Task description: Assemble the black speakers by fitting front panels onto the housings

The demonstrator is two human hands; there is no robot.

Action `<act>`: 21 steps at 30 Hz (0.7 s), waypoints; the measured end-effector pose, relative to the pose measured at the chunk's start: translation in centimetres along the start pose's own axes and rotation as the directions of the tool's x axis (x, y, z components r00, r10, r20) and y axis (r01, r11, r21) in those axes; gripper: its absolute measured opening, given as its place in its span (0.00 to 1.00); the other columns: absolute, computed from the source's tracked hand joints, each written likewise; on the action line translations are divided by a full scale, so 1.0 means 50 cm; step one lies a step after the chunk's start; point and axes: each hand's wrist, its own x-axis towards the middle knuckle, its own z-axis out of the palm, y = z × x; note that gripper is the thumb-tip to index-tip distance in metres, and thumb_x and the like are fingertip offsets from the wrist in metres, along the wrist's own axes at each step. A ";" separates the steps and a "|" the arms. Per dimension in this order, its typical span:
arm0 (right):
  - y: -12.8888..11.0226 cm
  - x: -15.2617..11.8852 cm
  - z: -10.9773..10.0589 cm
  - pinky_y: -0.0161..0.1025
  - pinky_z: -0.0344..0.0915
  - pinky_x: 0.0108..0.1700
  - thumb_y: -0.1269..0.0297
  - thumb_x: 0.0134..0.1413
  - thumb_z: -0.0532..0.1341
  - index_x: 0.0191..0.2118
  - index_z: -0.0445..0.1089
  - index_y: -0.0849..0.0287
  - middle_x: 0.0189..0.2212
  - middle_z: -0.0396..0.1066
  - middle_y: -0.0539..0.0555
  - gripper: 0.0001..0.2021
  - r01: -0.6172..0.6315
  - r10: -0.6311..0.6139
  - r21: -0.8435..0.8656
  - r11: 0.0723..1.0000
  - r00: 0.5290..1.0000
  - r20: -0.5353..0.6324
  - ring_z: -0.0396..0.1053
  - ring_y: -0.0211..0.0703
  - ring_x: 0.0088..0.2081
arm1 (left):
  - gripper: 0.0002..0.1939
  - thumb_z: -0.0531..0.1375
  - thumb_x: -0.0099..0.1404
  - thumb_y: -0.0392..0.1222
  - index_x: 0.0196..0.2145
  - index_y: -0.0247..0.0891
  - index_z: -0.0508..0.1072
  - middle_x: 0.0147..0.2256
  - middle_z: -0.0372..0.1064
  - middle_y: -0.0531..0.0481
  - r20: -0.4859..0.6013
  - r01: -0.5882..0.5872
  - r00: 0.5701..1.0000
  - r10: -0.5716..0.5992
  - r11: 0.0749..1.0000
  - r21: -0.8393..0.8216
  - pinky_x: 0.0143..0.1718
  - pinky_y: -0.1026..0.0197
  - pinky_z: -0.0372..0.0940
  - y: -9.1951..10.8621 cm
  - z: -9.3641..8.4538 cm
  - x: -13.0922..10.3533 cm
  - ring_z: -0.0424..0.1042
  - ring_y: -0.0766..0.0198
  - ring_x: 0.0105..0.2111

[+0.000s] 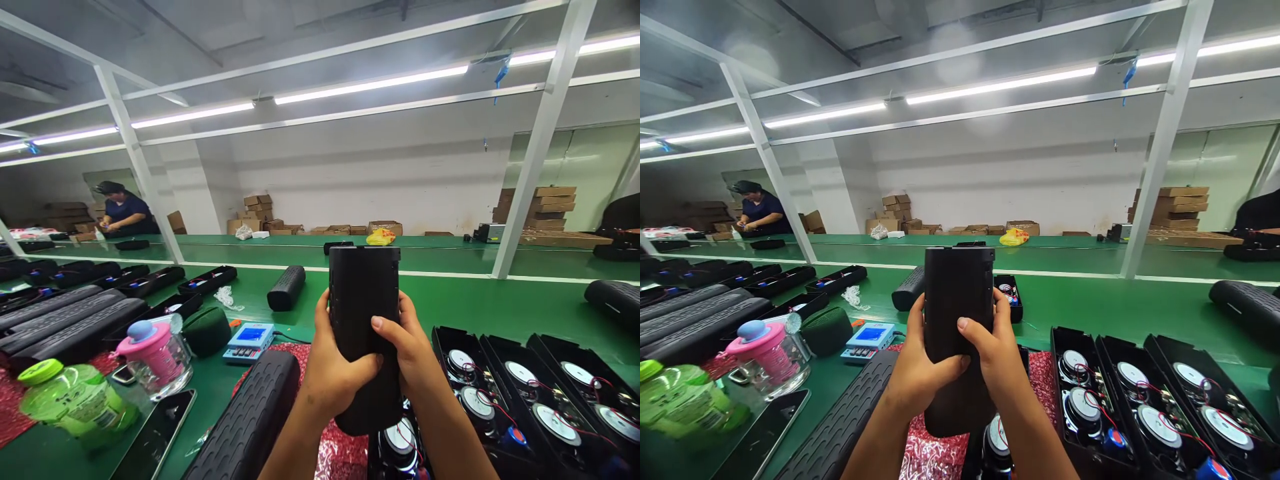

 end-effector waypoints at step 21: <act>0.016 0.019 -0.025 0.46 0.56 0.61 0.60 0.51 0.64 0.62 0.46 0.51 0.59 0.59 0.54 0.35 0.065 -0.015 -0.203 0.977 0.970 0.241 0.59 0.45 0.59 | 0.52 0.67 0.43 0.37 0.61 0.43 0.44 0.48 0.65 0.44 0.035 0.035 0.999 -0.034 0.999 -0.017 0.39 0.56 0.68 -0.002 -0.023 0.016 0.71 0.54 0.42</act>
